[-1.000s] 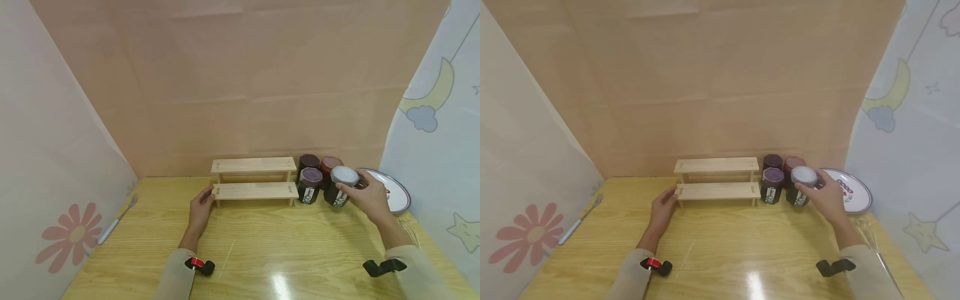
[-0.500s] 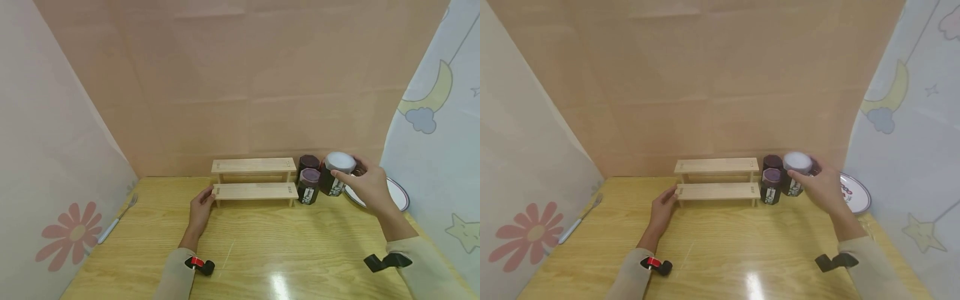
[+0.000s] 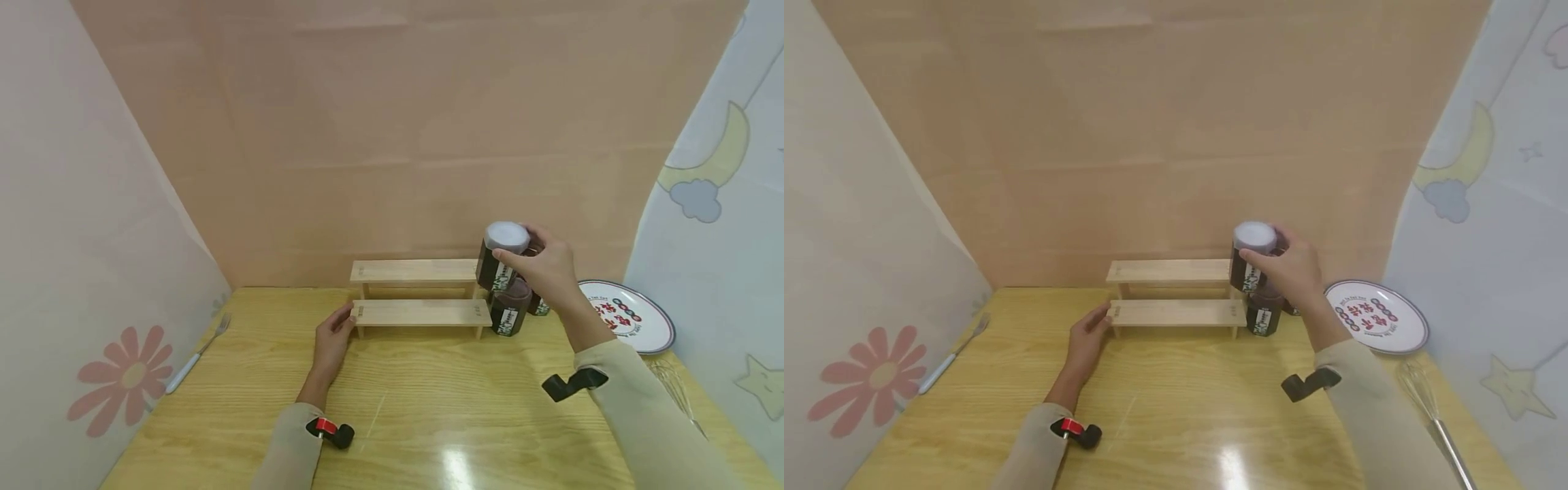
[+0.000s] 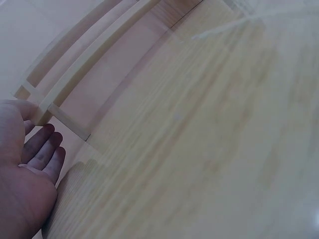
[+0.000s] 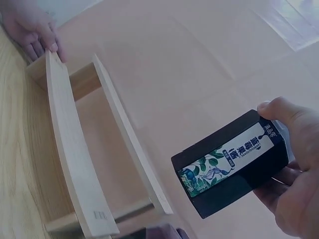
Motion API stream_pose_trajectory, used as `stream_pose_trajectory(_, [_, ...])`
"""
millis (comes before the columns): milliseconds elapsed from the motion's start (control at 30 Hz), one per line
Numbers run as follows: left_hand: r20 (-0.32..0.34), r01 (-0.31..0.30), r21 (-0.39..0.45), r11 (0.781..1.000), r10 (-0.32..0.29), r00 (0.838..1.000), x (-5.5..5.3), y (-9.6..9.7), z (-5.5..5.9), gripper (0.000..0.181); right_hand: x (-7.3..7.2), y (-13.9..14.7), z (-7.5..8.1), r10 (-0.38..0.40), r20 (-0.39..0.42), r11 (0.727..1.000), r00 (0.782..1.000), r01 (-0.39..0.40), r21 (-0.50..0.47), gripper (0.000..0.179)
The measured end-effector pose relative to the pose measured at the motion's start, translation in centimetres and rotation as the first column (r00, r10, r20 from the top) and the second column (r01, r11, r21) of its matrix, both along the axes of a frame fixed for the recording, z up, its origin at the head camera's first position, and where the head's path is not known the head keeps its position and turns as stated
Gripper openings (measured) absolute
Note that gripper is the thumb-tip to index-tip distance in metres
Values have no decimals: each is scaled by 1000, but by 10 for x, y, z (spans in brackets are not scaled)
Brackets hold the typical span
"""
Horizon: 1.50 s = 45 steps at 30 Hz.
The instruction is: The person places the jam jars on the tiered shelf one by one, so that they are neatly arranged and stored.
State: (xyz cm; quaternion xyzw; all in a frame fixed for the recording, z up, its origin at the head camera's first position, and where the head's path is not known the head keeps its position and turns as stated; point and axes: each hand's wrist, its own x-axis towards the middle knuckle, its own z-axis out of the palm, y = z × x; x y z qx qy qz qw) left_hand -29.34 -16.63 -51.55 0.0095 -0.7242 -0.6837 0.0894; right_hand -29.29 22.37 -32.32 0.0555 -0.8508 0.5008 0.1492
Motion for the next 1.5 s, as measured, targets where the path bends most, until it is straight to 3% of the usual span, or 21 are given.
stream_pose_trajectory(300, [-2,2,6,1000,-2,1000,2,3,1,40,-25,-45,-10,80,-18,996,997,-81,-39,71])
stream_pose_trajectory(867, [-3,-42,-9,999,42,999,3,5,2,38,-65,-131,-22,100,-23,984,995,-102,-145,66])
stream_pose_trajectory(1133, [-28,-22,12,1000,23,999,2,9,2,37,-75,-156,-25,96,-11,980,995,-96,-174,64])
stream_pose_trajectory(1500, [-24,-17,19,1000,17,1000,5,13,3,37,-75,-172,-26,79,6,984,997,-77,-158,65])
